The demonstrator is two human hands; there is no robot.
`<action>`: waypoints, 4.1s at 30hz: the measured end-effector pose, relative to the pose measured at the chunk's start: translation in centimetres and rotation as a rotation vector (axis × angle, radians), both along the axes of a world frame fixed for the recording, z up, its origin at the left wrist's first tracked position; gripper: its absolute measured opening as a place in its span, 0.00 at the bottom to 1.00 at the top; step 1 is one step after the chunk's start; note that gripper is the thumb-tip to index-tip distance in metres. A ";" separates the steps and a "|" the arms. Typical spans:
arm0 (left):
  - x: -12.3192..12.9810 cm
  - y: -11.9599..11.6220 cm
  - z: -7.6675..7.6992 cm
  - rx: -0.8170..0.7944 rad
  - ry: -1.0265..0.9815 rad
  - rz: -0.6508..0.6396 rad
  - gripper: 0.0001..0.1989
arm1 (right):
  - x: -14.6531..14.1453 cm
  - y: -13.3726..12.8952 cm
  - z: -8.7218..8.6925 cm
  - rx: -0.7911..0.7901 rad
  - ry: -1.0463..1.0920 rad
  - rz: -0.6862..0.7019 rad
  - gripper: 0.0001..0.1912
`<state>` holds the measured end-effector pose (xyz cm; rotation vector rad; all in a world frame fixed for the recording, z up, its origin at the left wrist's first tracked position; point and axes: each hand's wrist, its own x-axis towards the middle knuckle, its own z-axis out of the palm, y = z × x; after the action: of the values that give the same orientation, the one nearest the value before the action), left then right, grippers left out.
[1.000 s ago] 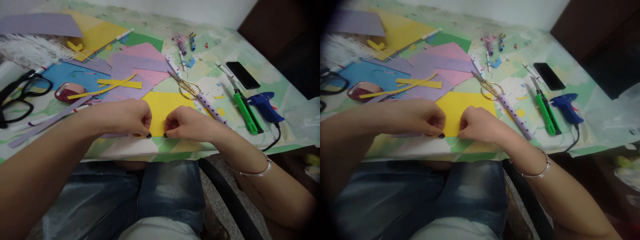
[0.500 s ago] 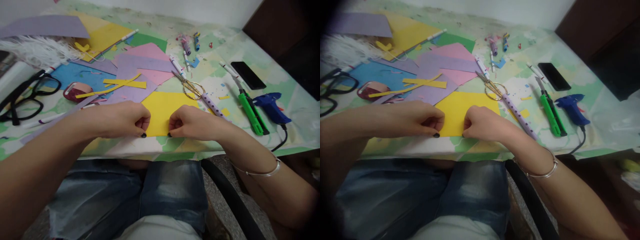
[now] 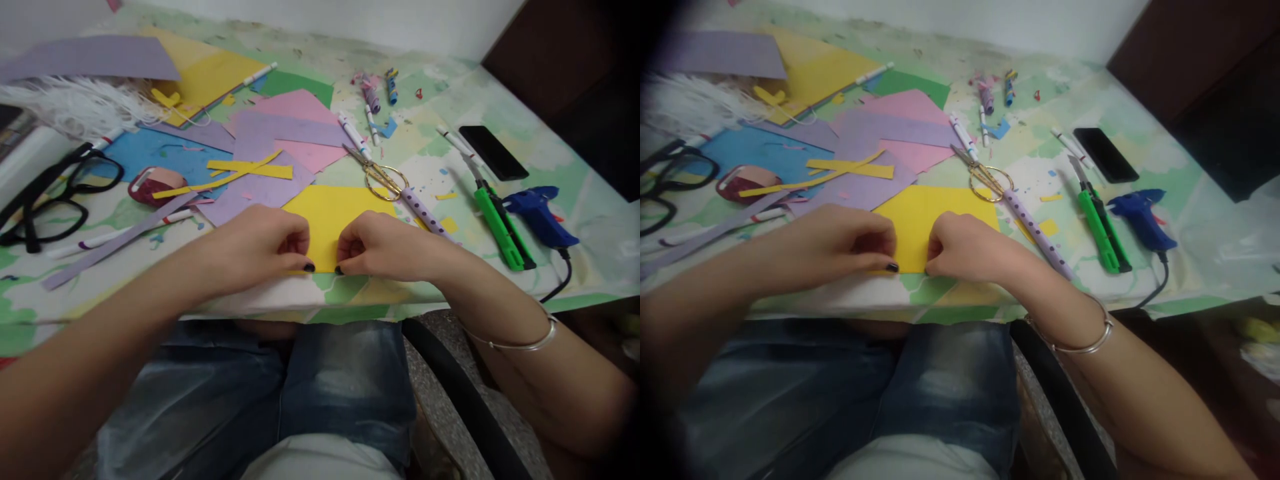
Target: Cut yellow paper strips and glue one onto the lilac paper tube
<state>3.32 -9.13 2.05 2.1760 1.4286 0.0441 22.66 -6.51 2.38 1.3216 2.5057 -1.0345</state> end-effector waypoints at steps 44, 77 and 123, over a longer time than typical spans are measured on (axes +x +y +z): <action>4.1 0.2 -1.2 -0.029 -0.009 0.063 0.05 | 2.1 0.4 -0.4 -0.007 0.054 0.031 0.05; 6.1 -0.5 -1.7 0.059 -0.074 0.022 0.05 | 4.0 -0.4 -0.5 0.033 0.098 -0.033 0.06; 5.4 -1.6 -3.9 0.276 -0.277 -0.022 0.07 | 6.3 -1.7 -1.8 0.303 0.183 0.068 0.05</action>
<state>8.76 -10.69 -1.87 2.2923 1.3014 0.5431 29.01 -8.20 0.56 1.2507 2.9175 -0.8197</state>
